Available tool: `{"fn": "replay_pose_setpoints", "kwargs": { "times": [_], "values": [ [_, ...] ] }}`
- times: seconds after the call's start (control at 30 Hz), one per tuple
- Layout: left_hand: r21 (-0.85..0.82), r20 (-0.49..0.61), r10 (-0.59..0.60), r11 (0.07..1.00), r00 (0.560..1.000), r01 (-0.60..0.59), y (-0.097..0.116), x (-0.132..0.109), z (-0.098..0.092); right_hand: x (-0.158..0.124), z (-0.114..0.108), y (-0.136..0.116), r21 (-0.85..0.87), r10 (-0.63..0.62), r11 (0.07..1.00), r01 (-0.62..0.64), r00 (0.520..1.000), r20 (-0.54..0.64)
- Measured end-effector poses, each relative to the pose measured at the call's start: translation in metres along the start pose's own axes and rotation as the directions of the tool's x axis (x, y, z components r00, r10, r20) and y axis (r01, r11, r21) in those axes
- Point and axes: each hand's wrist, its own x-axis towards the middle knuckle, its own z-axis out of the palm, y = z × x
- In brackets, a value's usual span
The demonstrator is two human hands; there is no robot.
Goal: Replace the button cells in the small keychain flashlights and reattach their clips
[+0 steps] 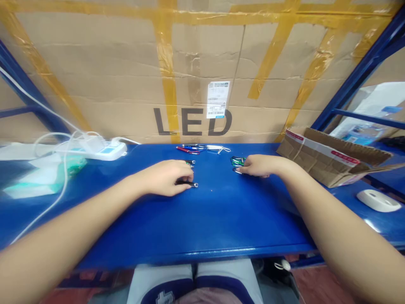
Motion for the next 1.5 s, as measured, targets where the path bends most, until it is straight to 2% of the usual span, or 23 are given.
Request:
{"fn": "replay_pose_setpoints", "kwargs": {
  "times": [0.07, 0.13, 0.17, 0.23, 0.3, 0.37, 0.47, 0.57, 0.67, 0.73, 0.83, 0.93, 1.0, 1.03, 1.07, 1.1, 1.13, 1.2, 1.27, 1.37, 1.43, 1.5],
  "values": [
    [0.06, -0.005, -0.072, 0.996, 0.997, 0.072, -0.008, -0.001, -0.002, 0.004, 0.0, 0.002, -0.055, 0.028, 0.998, -0.034, 0.995, -0.1],
    [0.08, -0.034, -0.137, 0.987, 0.99, 0.14, -0.015, -0.002, -0.001, 0.009, 0.001, 0.002, -0.039, 0.022, 0.999, -0.035, 0.959, -0.284],
    [0.076, -0.052, -0.163, 0.983, 0.985, 0.167, -0.018, -0.002, 0.0, 0.011, 0.003, 0.001, -0.002, 0.005, 1.0, -0.006, 0.921, -0.389],
    [0.058, -0.094, -0.205, 0.976, 0.974, 0.211, -0.023, -0.002, 0.003, 0.016, 0.008, -0.004, 0.086, -0.053, 0.988, 0.126, 0.814, -0.579],
    [0.036, -0.133, -0.232, 0.97, 0.963, 0.239, -0.026, -0.001, 0.007, 0.022, 0.015, -0.012, 0.133, -0.109, 0.957, 0.257, 0.746, -0.657],
    [0.021, -0.156, -0.237, 0.97, 0.959, 0.243, -0.028, -0.001, 0.01, 0.031, 0.022, -0.021, 0.071, -0.171, 0.956, 0.284, 0.74, -0.651],
    [0.036, -0.183, -0.221, 0.972, 0.958, 0.231, -0.033, -0.001, 0.015, 0.049, 0.024, -0.028, -0.05, -0.248, 0.961, 0.273, 0.764, -0.596],
    [0.074, -0.208, -0.212, 0.97, 0.955, 0.231, -0.037, -0.001, 0.018, 0.068, 0.017, -0.027, -0.093, -0.261, 0.962, 0.257, 0.763, -0.591],
    [0.08, -0.23, -0.221, 0.966, 0.948, 0.245, -0.04, -0.002, 0.02, 0.081, 0.007, -0.023, -0.091, -0.295, 0.95, 0.299, 0.761, -0.578],
    [0.075, -0.245, -0.227, 0.965, 0.942, 0.252, -0.04, -0.003, 0.021, 0.085, 0.001, -0.022, -0.072, -0.329, 0.931, 0.357, 0.737, -0.59],
    [0.077, -0.268, -0.229, 0.963, 0.936, 0.257, -0.037, -0.004, 0.021, 0.083, -0.001, -0.026, -0.006, -0.326, 0.899, 0.438, 0.659, -0.678],
    [0.05, -0.299, -0.237, 0.963, 0.924, 0.263, -0.03, -0.003, 0.022, 0.072, 0.0, -0.037, 0.108, -0.231, 0.864, 0.492, 0.577, -0.784],
    [-0.028, -0.333, -0.258, 0.964, 0.907, 0.264, -0.023, -0.001, 0.023, 0.06, 0.004, -0.046, 0.229, -0.157, 0.8, 0.554, 0.563, -0.812],
    [-0.086, -0.357, -0.277, 0.961, 0.892, 0.264, -0.019, 0.0, 0.023, 0.052, 0.006, -0.05, 0.432, -0.069, 0.633, 0.643, 0.602, -0.795],
    [-0.151, -0.384, -0.303, 0.952, 0.872, 0.265, -0.015, 0.002, 0.024, 0.044, 0.009, -0.054, 0.592, -0.024, 0.431, 0.681, 0.665, -0.747],
    [-0.218, -0.412, -0.336, 0.939, 0.847, 0.267, -0.011, 0.004, 0.025, 0.035, 0.012, -0.058, 0.698, -0.031, 0.252, 0.67, 0.727, -0.686],
    [-0.282, -0.435, -0.372, 0.921, 0.82, 0.269, -0.007, 0.005, 0.026, 0.026, 0.016, -0.062, 0.773, -0.056, 0.125, 0.622, 0.782, -0.62],
    [-0.404, -0.443, -0.444, 0.874, 0.779, 0.268, 0.001, 0.009, 0.028, 0.01, 0.025, -0.069, 0.864, -0.139, -0.032, 0.502, 0.854, -0.501],
    [-0.505, -0.397, -0.476, 0.827, 0.784, 0.246, 0.008, 0.012, 0.032, -0.001, 0.034, -0.074, 0.906, -0.191, -0.116, 0.406, 0.886, -0.422],
    [-0.573, -0.309, -0.424, 0.797, 0.851, 0.189, 0.015, 0.015, 0.038, -0.009, 0.043, -0.079, 0.93, -0.236, -0.175, 0.325, 0.903, -0.36],
    [-0.574, -0.272, -0.387, 0.8, 0.881, 0.174, 0.019, 0.015, 0.041, -0.01, 0.046, -0.08, 0.938, -0.261, -0.172, 0.301, 0.904, -0.338],
    [-0.562, -0.258, -0.369, 0.809, 0.893, 0.172, 0.022, 0.016, 0.043, -0.013, 0.046, -0.08, 0.939, -0.269, -0.126, 0.319, 0.9, -0.342]
  ]
}}
